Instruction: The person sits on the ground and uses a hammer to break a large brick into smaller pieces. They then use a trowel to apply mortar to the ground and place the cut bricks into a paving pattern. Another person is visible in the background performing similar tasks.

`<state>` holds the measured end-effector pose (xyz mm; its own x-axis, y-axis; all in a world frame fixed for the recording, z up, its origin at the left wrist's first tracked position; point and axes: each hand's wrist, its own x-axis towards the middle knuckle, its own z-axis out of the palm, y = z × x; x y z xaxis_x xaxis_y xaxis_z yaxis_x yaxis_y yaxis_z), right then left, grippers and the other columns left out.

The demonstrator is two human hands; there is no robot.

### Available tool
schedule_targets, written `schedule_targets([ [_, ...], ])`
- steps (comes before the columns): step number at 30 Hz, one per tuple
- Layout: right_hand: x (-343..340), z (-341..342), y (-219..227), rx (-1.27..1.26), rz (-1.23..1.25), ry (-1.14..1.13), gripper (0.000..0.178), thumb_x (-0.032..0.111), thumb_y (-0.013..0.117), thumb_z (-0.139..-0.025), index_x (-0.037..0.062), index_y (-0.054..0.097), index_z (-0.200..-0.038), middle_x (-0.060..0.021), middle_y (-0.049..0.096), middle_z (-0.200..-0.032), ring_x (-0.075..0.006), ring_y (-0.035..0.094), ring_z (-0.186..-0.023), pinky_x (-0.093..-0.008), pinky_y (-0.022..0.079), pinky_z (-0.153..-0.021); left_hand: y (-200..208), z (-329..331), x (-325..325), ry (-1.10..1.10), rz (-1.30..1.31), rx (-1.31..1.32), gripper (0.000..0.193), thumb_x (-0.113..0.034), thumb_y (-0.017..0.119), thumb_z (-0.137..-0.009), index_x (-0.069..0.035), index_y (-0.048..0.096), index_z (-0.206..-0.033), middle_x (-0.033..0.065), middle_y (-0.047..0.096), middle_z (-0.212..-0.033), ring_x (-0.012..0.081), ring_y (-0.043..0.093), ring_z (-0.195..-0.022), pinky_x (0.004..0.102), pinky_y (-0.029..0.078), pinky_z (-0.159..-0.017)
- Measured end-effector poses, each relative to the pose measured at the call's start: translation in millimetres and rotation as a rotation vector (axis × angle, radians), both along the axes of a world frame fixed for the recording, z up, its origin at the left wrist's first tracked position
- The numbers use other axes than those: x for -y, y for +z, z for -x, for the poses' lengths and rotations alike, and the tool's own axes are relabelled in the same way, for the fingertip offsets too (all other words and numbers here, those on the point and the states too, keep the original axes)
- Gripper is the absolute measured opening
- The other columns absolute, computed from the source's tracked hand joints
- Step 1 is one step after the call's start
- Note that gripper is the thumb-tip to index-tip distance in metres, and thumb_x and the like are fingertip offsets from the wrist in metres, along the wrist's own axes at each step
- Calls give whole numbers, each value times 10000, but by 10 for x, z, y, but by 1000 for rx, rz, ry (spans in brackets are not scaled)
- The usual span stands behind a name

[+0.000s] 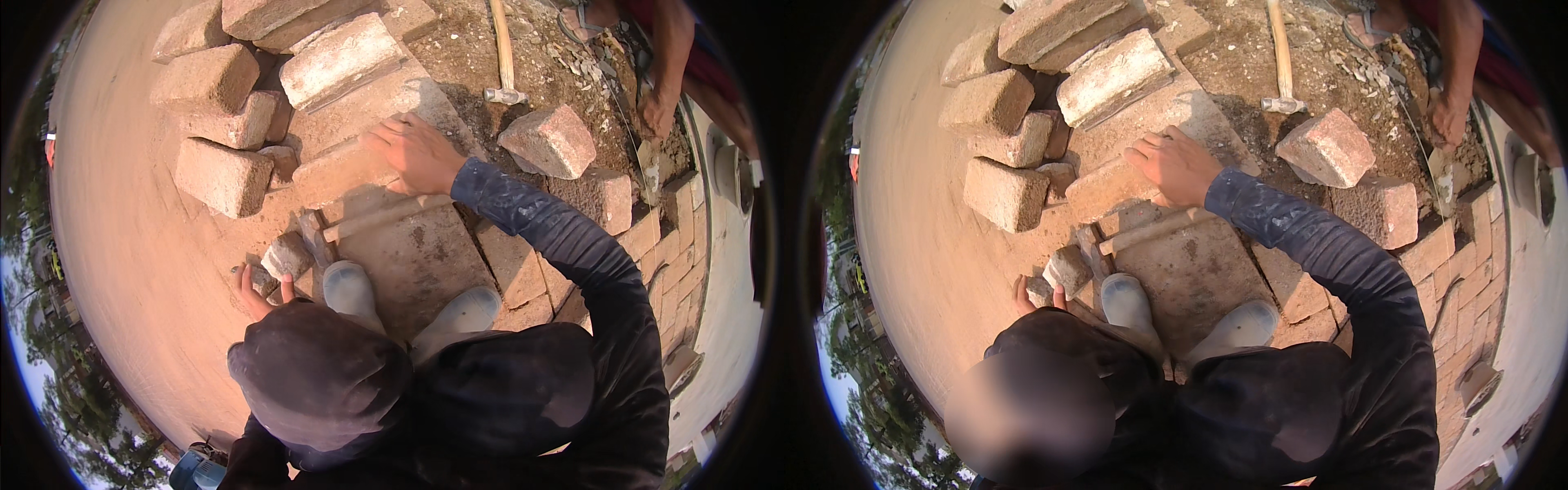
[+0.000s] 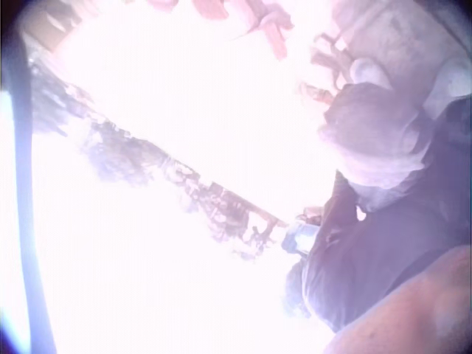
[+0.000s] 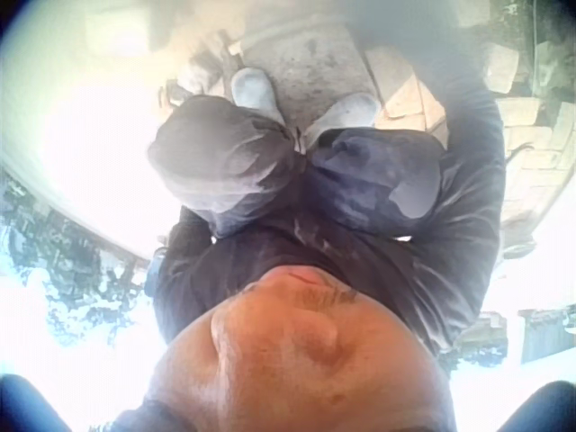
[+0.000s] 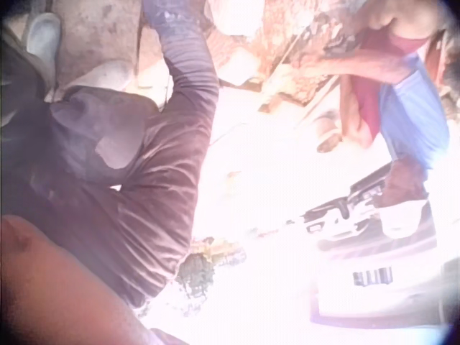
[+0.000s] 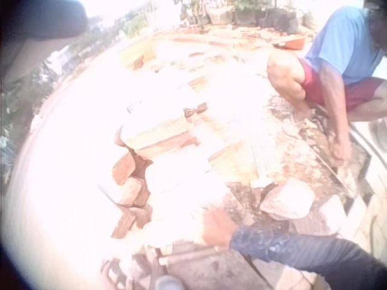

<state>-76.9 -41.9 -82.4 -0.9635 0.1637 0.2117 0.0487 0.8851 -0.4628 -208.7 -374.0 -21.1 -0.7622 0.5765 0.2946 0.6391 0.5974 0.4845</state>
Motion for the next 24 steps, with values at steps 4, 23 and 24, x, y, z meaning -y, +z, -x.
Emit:
schedule_targets([
  [4, 266, -292, 240, 60, 29, 2, 556, 286, 795, -771, 57, 571, -1226, -104, 600, -1196, -273, 553, -1164, -445, 407, -1009, 6, 173, -806, -301, -41, -12, 495, -146, 744, -884, -21, 524, -1309, 219, 506, -1373, 381, 494, -1265, 454, 373, -1077],
  [23, 1958, -2241, 124, 29, 374, -1226, 203, 129, 718, -839, 33, 671, -1012, -143, 669, -943, -329, 634, -920, -406, 451, -858, -417, 802, -1462, -1025, 569, 264, 1227, -198, 928, -541, -67, 246, -1551, 245, 403, -1385, 429, 390, -1302, 478, 362, -1108],
  [24, 1984, -2268, 153, 27, 385, -1234, 204, 128, 717, -838, 33, 672, -1013, -141, 671, -941, -329, 635, -921, -406, 447, -862, -431, 808, -1453, -1038, 562, 270, 1235, -186, 929, -535, -66, 240, -1553, 242, 407, -1377, 430, 394, -1293, 473, 366, -1104],
])
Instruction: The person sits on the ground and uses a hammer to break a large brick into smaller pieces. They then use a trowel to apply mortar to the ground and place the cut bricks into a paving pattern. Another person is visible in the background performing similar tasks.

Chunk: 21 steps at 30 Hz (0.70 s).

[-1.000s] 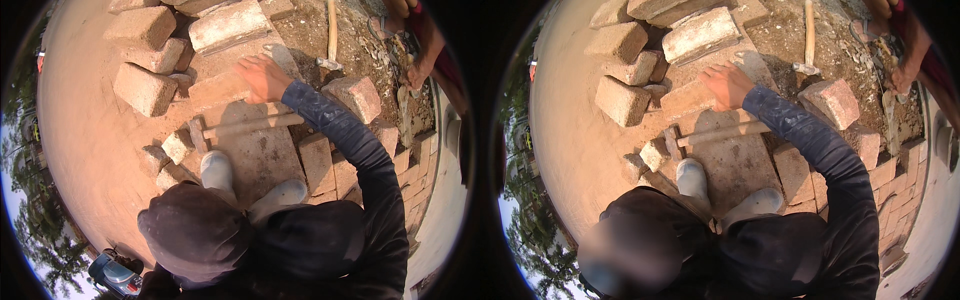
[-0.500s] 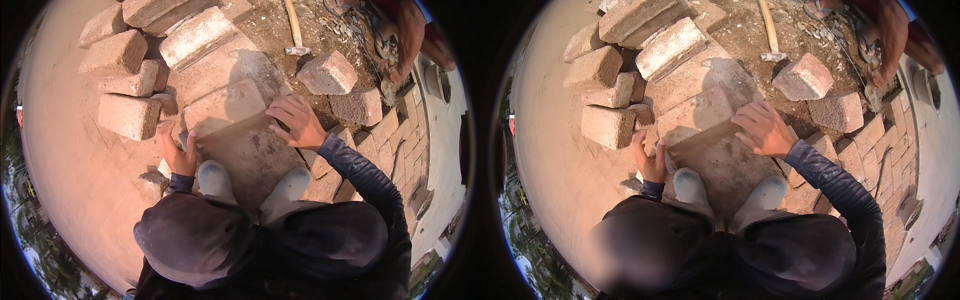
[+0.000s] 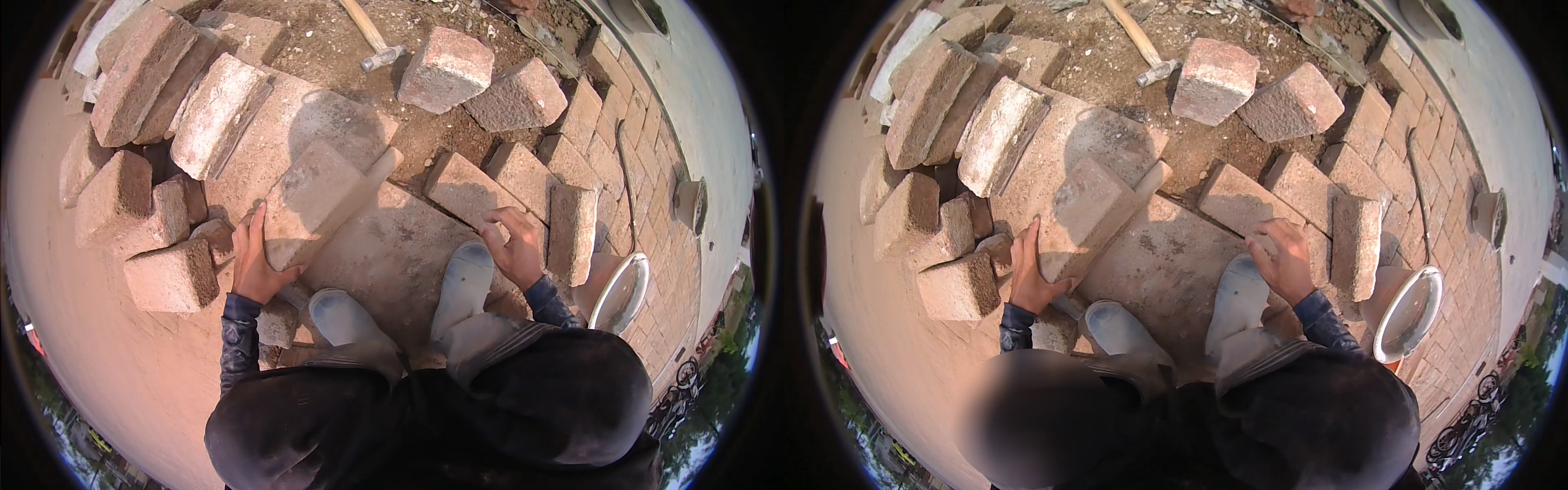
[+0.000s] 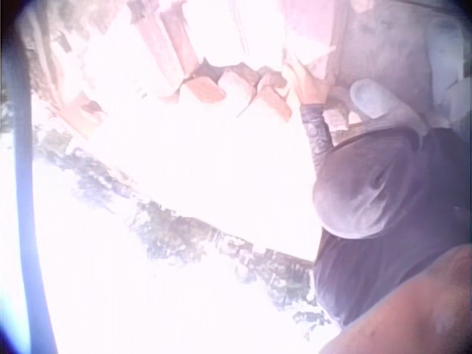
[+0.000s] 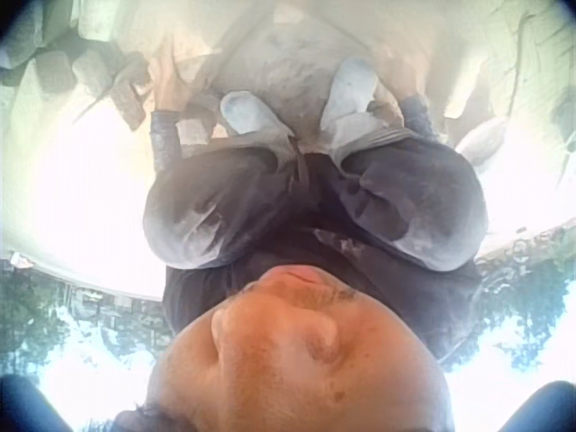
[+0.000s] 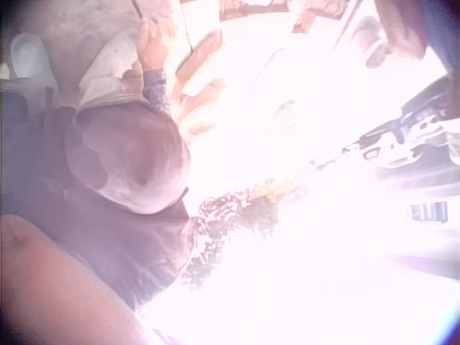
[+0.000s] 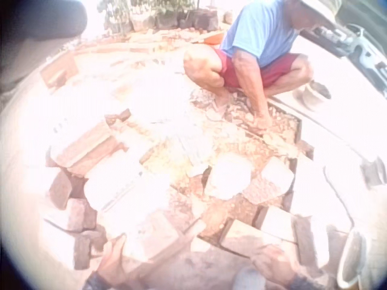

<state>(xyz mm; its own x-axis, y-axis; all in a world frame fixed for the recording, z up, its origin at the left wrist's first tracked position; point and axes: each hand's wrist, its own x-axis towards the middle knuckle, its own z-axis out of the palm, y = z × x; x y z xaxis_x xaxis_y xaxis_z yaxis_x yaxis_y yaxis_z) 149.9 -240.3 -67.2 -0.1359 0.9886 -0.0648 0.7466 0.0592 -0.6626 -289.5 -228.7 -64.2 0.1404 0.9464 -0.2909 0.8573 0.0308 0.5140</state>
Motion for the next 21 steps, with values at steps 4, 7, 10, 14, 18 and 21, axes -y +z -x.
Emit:
schedule_targets([
  [4, 97, -94, 46, 4, -20, -52, 206, 121, 715, -837, 33, 673, -1018, -137, 682, -938, -329, 639, -930, -409, 444, -867, -57, -2, 89, 38, -125, 73, 1189, -150, 930, -511, -52, 290, -1508, 213, 417, -1354, 408, 400, -1278, 467, 357, -1097],
  [7, 144, -183, 73, 38, 11, -67, 201, 120, 713, -838, 35, 673, -1016, -136, 688, -940, -332, 642, -941, -406, 444, -871, 187, -97, 54, 133, -126, 113, 1036, -127, 907, -532, -39, 369, -1413, 179, 435, -1317, 358, 417, -1262, 446, 348, -1095],
  [10, 216, -241, 62, 60, 31, -105, 211, 128, 713, -841, 31, 676, -1025, -144, 692, -955, -335, 647, -933, -406, 444, -876, 751, -136, -217, 107, -140, 53, 932, -103, 889, -565, -50, 396, -1355, 145, 434, -1286, 309, 458, -1206, 396, 364, -1068],
  [14, 182, -173, -9, 60, 52, -71, 213, 137, 709, -845, 20, 681, -1020, -156, 690, -960, -341, 646, -913, -405, 442, -877, 1170, -234, -719, -176, -328, -131, 1004, -80, 856, -582, -37, 346, -1445, 193, 467, -1283, 348, 477, -1182, 438, 385, -1044],
  [18, 87, -32, -29, 32, 52, -9, 219, 158, 705, -851, 8, 679, -1008, -163, 684, -955, -350, 641, -913, -421, 457, -877, 1048, -107, -1005, -278, -346, -215, 1104, -116, 829, -598, -45, 259, -1540, 209, 455, -1395, 410, 441, -1254, 474, 347, -1083],
  [21, 49, 6, -4, -12, 54, -8, 232, 167, 705, -850, 3, 678, -1011, -160, 685, -960, -359, 640, -922, -429, 468, -874, 985, -51, -954, -345, -350, -187, 1069, -162, 831, -625, -38, 281, -1533, 215, 419, -1464, 427, 429, -1280, 494, 324, -1101],
])
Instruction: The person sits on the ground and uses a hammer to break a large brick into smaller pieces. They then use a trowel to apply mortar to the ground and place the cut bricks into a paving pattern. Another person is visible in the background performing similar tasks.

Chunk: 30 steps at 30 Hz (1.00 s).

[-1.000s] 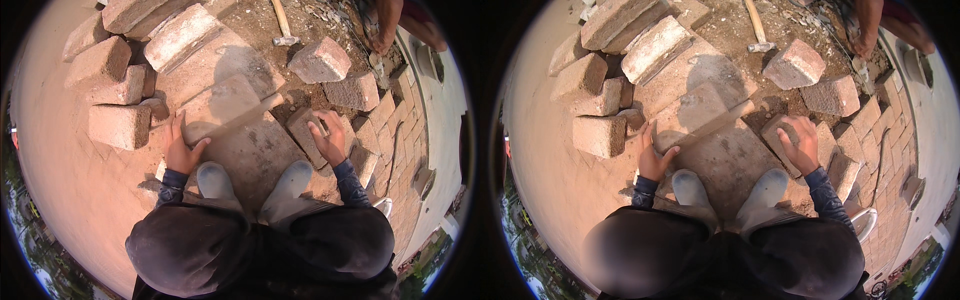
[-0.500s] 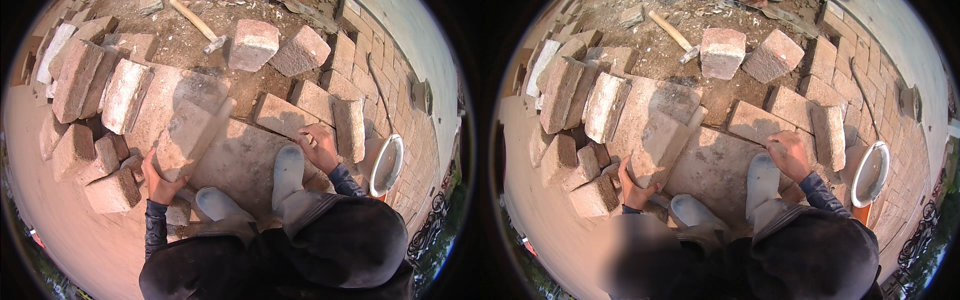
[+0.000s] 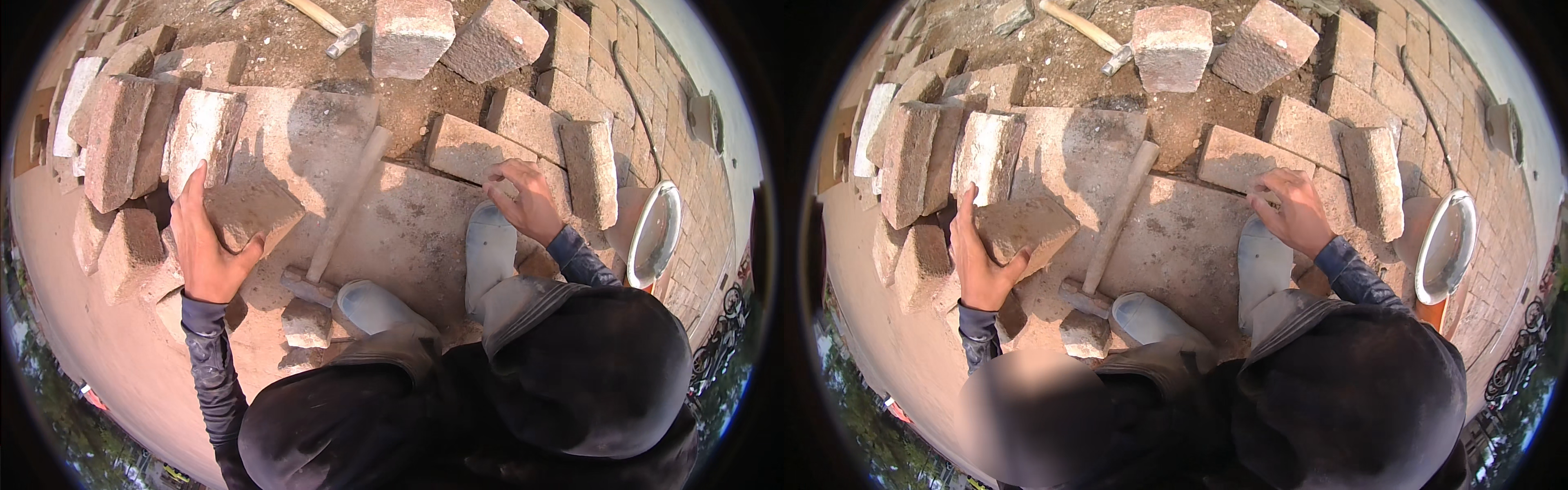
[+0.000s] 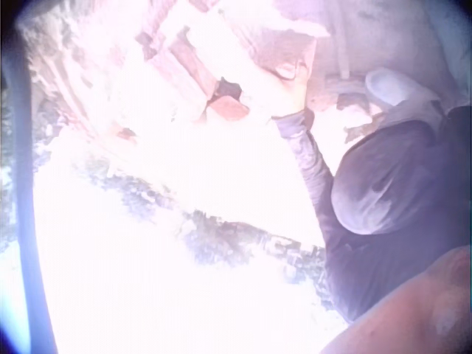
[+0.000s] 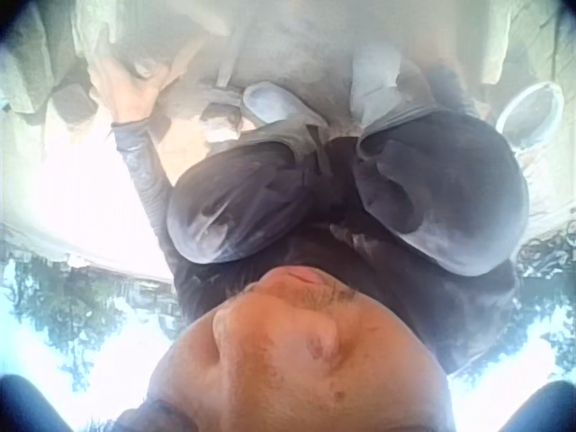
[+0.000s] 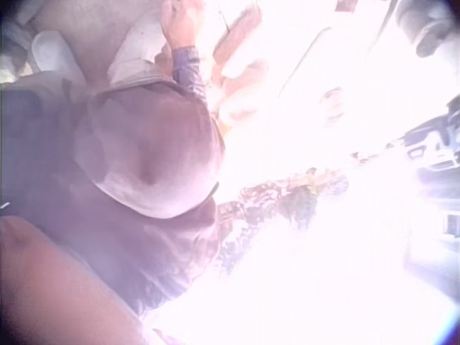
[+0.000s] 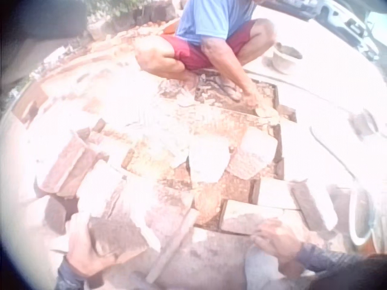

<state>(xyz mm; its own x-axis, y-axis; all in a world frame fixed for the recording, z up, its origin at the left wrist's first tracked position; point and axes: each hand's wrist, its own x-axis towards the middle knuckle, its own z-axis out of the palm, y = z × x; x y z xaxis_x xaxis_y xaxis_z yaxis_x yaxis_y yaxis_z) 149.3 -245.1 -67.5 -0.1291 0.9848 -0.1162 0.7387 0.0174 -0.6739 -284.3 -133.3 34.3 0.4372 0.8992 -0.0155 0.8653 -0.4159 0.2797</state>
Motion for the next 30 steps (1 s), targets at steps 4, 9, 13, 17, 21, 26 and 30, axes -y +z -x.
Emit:
schedule_targets([
  [4, 49, -170, 21, 17, 16, -71, 231, 166, 701, -849, 11, 681, -1019, -155, 693, -969, -351, 655, -916, -424, 485, -849, -83, 28, 339, -53, -86, 42, 932, -216, 820, -755, -17, 323, -1518, 227, 379, -1512, 412, 389, -1357, 499, 285, -1142],
  [9, 553, -446, 212, 118, 60, -269, 216, 150, 693, -843, 28, 684, -1022, -146, 697, -935, -324, 675, -869, -423, 494, -839, -168, 11, 375, 77, -7, 326, 775, -162, 701, -898, 33, 289, -1526, 216, 338, -1559, 347, 314, -1452, 461, 186, -1209],
  [13, 1449, -456, 311, 407, 267, -278, 414, 268, 688, -882, 82, 619, -1245, -172, 612, -1224, -350, 577, -1166, -442, 454, -973, -177, 92, 277, 168, 14, 354, 593, -172, 574, -985, 51, 356, -1490, 199, 392, -1535, 315, 348, -1436, 447, 208, -1205],
  [17, 1835, -323, 204, 368, 536, -410, 594, 422, 663, -918, 86, 529, -1390, -194, 541, -1332, -389, 535, -1230, -467, 435, -1044, -200, 140, 213, 246, -20, 281, 467, -165, 560, -1017, 55, 464, -1418, 192, 498, -1451, 295, 451, -1352, 415, 290, -1158],
  [21, 2019, -362, 232, 236, 375, -748, 590, 456, 631, -943, 81, 520, -1385, -200, 519, -1343, -388, 530, -1227, -505, 429, -1038, -265, 169, 150, 255, 22, 214, 431, -192, 564, -1026, 58, 513, -1374, 193, 541, -1408, 288, 483, -1317, 402, 311, -1138],
  [26, 2916, -626, -149, 492, 364, -1019, 442, 404, 599, -957, 95, 592, -1272, -157, 578, -1267, -364, 547, -1165, -491, 437, -979, -308, 123, 124, 226, -8, 189, 428, -213, 553, -1030, 58, 526, -1360, 198, 563, -1371, 312, 517, -1270, 404, 351, -1108],
  [30, 3045, -643, -321, 473, 516, -1128, 528, 539, 511, -961, 88, 637, -1205, -194, 561, -1239, -398, 487, -1173, -528, 363, -1025, -191, -29, 187, 160, -213, 128, 352, -261, 632, -962, 17, 645, -1177, 257, 645, -1169, 419, 618, -1066, 490, 500, -925],
])
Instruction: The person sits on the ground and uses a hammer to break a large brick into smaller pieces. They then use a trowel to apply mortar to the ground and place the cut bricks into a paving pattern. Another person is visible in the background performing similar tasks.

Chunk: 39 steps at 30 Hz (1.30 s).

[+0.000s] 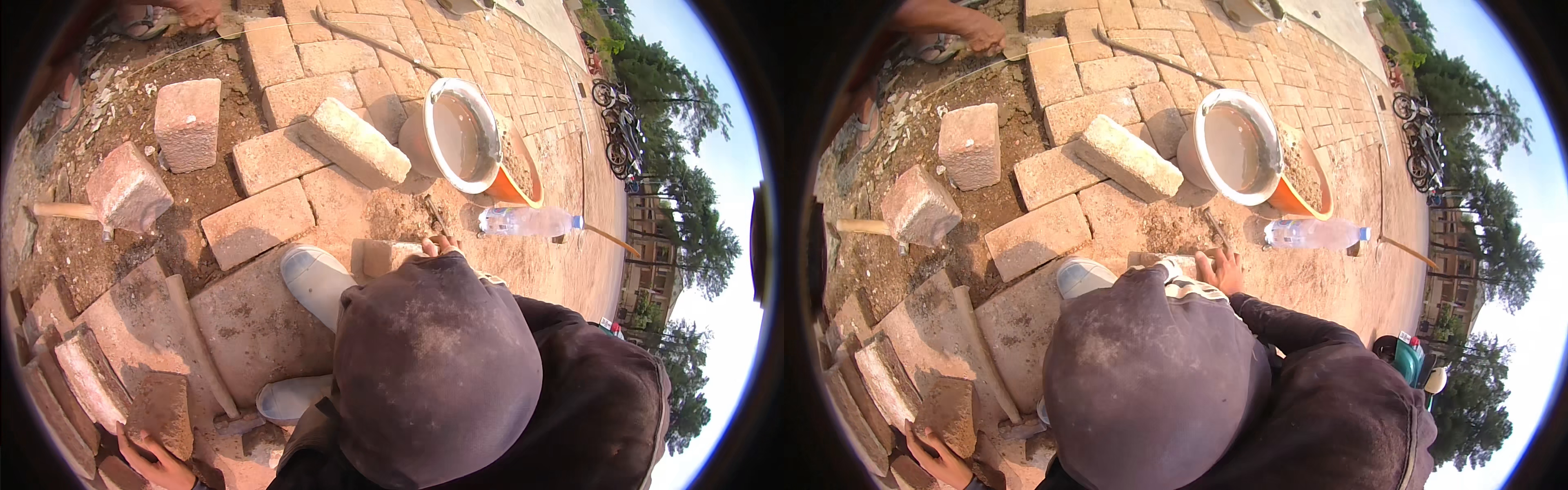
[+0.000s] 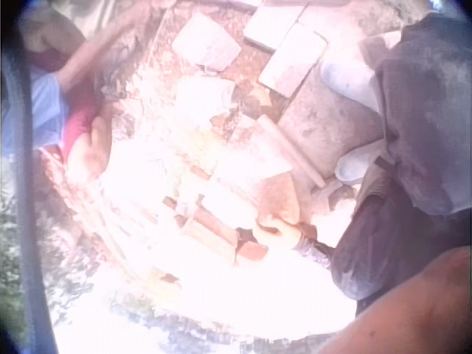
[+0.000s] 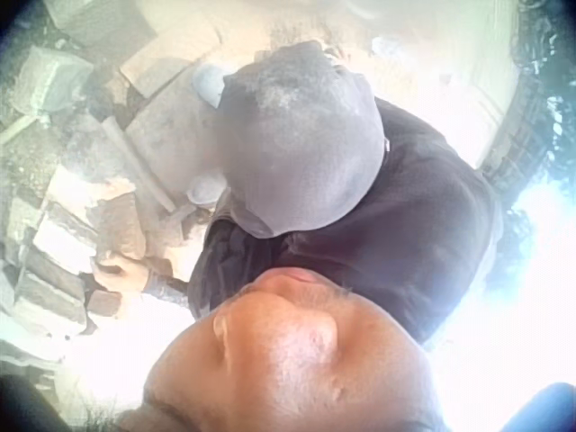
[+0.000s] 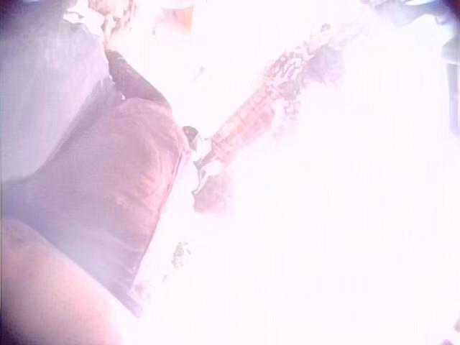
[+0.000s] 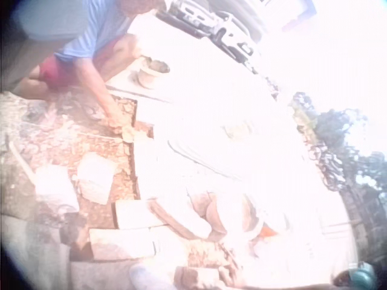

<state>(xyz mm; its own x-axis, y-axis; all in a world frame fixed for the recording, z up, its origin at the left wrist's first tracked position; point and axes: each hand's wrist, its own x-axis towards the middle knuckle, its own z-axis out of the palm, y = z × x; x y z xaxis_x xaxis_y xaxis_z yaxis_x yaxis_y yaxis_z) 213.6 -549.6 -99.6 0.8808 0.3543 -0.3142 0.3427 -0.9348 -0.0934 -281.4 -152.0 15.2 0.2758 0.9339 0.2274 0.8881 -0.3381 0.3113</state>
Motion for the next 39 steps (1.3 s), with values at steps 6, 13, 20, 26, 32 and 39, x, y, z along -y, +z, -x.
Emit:
schedule_targets([
  [6, -293, 277, 230, 269, -156, -36, 404, 492, 541, -941, 131, 687, -1047, -139, 588, -1072, -361, 508, -1091, -529, 342, -966, 20, 22, -4, 76, 61, -31, 384, -321, 626, -957, 28, 645, -1117, 236, 663, -1061, 389, 627, -995, 466, 498, -900],
  [13, -229, 346, 163, 275, -243, -53, 451, 531, 544, -934, 116, 696, -1022, -149, 580, -1056, -355, 506, -1079, -524, 308, -998, -87, 223, -117, 154, 130, -32, 555, -469, 656, -923, 23, 610, -1175, 246, 639, -1154, 402, 618, -1029, 492, 500, -892],
  [20, -192, 265, 171, 260, -240, -48, 449, 552, 539, -937, 140, 703, -1009, -132, 574, -995, -346, 509, -1061, -531, 307, -998, -78, 203, -24, 132, 117, -23, 585, -491, 651, -925, 21, 599, -1202, 247, 639, -1149, 400, 621, -1036, 498, 496, -905],
  [26, -143, -22, 203, 3, -414, 100, 657, 536, 552, -944, 84, 464, -1413, -216, 493, -1333, -397, 456, -1262, -522, 260, -1107, -161, 456, 29, 141, 197, 95, 426, -208, 571, -1004, 57, 535, -1336, 201, 590, -1330, 331, 560, -1210, 414, 413, -1051],
  [32, 418, 16, 335, 218, -239, -69, 590, 450, 542, -960, 79, 426, -1404, -194, 403, -1411, -365, 405, -1291, -487, 266, -1093, 21, 39, -6, 100, 54, 66, 354, -126, 668, -874, 1, 601, -1198, 182, 619, -1148, 382, 578, -1063, 429, 411, -988],
  [39, -96, -292, 218, 172, -227, 108, 525, 423, 570, -947, 78, 449, -1324, -166, 418, -1302, -328, 415, -1196, -463, 282, -1020, 30, 37, 196, 336, -36, -38, 607, -344, 765, -801, -12, 550, -1262, 197, 544, -1242, 395, 497, -1175, 492, 401, -995],
])
